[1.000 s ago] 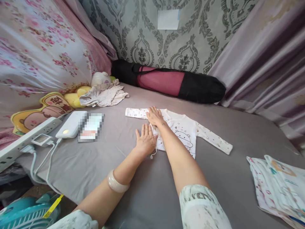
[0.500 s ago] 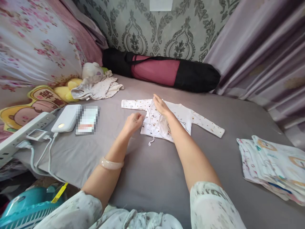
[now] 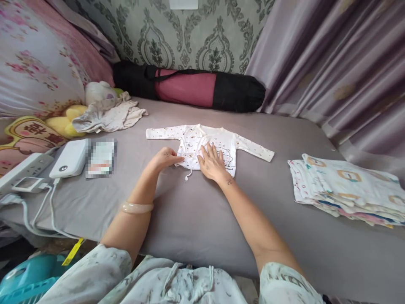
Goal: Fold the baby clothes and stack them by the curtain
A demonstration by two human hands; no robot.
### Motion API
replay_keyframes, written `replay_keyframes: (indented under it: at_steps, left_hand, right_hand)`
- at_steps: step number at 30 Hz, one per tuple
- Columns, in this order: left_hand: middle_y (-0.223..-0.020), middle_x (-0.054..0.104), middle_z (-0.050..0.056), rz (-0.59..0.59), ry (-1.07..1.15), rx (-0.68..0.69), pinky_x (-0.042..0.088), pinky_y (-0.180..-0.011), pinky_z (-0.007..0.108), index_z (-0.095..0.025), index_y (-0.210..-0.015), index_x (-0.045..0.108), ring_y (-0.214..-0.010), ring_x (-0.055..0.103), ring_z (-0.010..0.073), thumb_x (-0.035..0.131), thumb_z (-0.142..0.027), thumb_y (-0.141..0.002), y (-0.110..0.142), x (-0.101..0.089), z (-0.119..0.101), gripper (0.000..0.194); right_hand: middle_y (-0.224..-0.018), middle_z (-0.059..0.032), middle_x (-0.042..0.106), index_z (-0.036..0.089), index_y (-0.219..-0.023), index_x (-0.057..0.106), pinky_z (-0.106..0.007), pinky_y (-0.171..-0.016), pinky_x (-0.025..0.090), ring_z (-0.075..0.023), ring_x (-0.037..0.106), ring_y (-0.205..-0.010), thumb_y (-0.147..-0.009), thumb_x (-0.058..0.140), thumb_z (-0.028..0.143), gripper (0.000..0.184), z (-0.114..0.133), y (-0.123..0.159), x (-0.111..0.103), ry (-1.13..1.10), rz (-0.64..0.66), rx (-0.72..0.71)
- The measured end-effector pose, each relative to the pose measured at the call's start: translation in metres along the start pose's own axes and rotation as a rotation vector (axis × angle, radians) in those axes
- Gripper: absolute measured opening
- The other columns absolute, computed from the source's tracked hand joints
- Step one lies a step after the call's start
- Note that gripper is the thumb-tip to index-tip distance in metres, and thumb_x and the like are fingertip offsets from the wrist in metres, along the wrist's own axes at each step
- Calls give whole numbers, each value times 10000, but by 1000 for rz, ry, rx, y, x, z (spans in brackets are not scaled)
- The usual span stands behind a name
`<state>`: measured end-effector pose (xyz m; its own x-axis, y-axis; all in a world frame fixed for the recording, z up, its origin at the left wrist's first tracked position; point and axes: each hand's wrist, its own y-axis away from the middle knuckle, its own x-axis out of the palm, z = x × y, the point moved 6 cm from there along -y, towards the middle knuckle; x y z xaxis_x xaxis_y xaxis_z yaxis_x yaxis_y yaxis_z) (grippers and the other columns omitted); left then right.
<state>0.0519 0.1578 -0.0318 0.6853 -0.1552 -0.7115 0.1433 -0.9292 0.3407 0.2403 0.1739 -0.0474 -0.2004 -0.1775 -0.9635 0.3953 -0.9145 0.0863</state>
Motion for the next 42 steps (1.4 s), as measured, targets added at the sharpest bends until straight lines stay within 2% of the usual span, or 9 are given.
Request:
replay_keyframes:
  at_steps: [10, 18, 20, 23, 26, 30, 34, 39, 42]
  left_hand:
    - [-488, 537, -41, 41, 80, -32, 311, -492, 218, -178, -618, 545, -474, 440, 94, 687, -305, -683, -7, -4, 14, 201]
    - [-689, 661, 23, 3, -161, -61, 421, -557, 248, -177, -811, 601, -644, 601, 174, 645, -252, -677, -11, -10, 19, 160]
    - [-812, 687, 64, -128, -256, 4, 476, -640, 291, -175, -917, 611, -774, 643, 224, 597, -256, -732, -10, -12, 13, 202]
    - [-1108, 664, 141, -366, -350, 290, 483, -902, 382, -154, -1132, 583, -1076, 611, 272, 472, -278, -862, -5, -6, -13, 317]
    - [-1429, 490, 162, -341, -436, 565, 322, -1120, 437, -123, -1334, 490, -1372, 393, 284, 346, -320, -948, 1, 24, -39, 457]
    - [-1564, 306, 144, -152, -588, 513, 184, -1180, 508, -106, -1487, 329, -1470, 191, 310, 241, -418, -991, 0, 61, -43, 592]
    - [-1595, 217, 134, -94, -687, 465, 150, -1192, 491, -104, -1517, 281, -1479, 143, 307, 207, -487, -993, -3, 68, -37, 653]
    - [-1572, 283, 136, -131, -681, 494, 208, -1172, 504, -123, -1491, 343, -1465, 208, 308, 245, -516, -983, -3, 63, -38, 650]
    - [-1561, 305, 149, -272, -624, 566, 198, -1172, 516, -122, -1467, 379, -1465, 219, 293, 239, -466, -995, 6, 58, -52, 601]
  right_hand:
    - [-1622, -87, 147, 230, -1535, 273, -568, -1165, 65, -314, 94, -1482, -996, 202, 491, 604, 3, 3, 5, 52, -56, 18]
    - [-1627, -89, 110, 204, -1542, 241, -537, -1174, 19, -271, 41, -1491, -999, 180, 499, 621, 1, 6, -1, -86, 23, -11]
    - [-1624, -89, 123, 183, -1549, 207, -499, -1186, 31, -236, 56, -1492, -1003, 141, 487, 629, -6, 6, -10, -152, 23, -17]
    - [-1622, -93, 128, 141, -1549, 193, -448, -1195, 9, -205, 46, -1493, -1008, 127, 443, 623, -28, 5, -27, -109, -115, 63]
    - [-1617, -125, 130, 81, -1534, 225, -449, -1192, -16, -232, 45, -1492, -1010, 172, 420, 626, -52, 6, -30, 14, -194, 167]
    - [-1614, -146, 124, 63, -1532, 230, -463, -1191, 14, -266, 69, -1488, -1006, 204, 475, 668, -64, 6, -14, 54, -130, 213]
    - [-1612, -147, 129, 64, -1534, 224, -449, -1190, 41, -265, 73, -1487, -1003, 188, 510, 695, -65, 5, -5, 38, -108, 216]
    - [-1607, -147, 157, 86, -1532, 242, -495, -1181, 18, -268, 93, -1485, -1003, 212, 504, 675, -64, 7, -11, 35, -116, 227]
    - [-1599, -157, 191, 101, -1523, 277, -511, -1177, -9, -273, 120, -1481, -1006, 237, 461, 631, -51, 12, -22, 32, -185, 183]
